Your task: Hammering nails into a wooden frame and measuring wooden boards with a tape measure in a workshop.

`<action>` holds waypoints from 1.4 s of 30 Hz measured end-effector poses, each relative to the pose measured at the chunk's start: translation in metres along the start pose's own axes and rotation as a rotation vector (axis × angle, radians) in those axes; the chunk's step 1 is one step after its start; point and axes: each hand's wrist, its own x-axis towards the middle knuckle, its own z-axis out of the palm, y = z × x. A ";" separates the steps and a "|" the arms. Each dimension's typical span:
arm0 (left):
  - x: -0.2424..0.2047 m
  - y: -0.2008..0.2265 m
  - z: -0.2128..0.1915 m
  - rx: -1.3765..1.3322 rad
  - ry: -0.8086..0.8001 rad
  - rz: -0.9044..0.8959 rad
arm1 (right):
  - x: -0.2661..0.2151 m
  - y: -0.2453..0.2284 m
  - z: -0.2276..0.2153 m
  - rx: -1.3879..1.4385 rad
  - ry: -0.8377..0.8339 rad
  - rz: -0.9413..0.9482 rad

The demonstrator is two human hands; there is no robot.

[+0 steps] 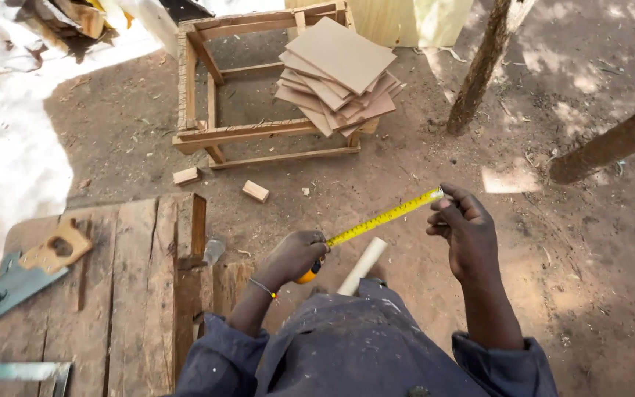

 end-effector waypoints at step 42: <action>0.563 0.002 -0.009 0.293 0.190 -0.027 | 0.627 0.137 0.052 -0.245 -0.383 0.297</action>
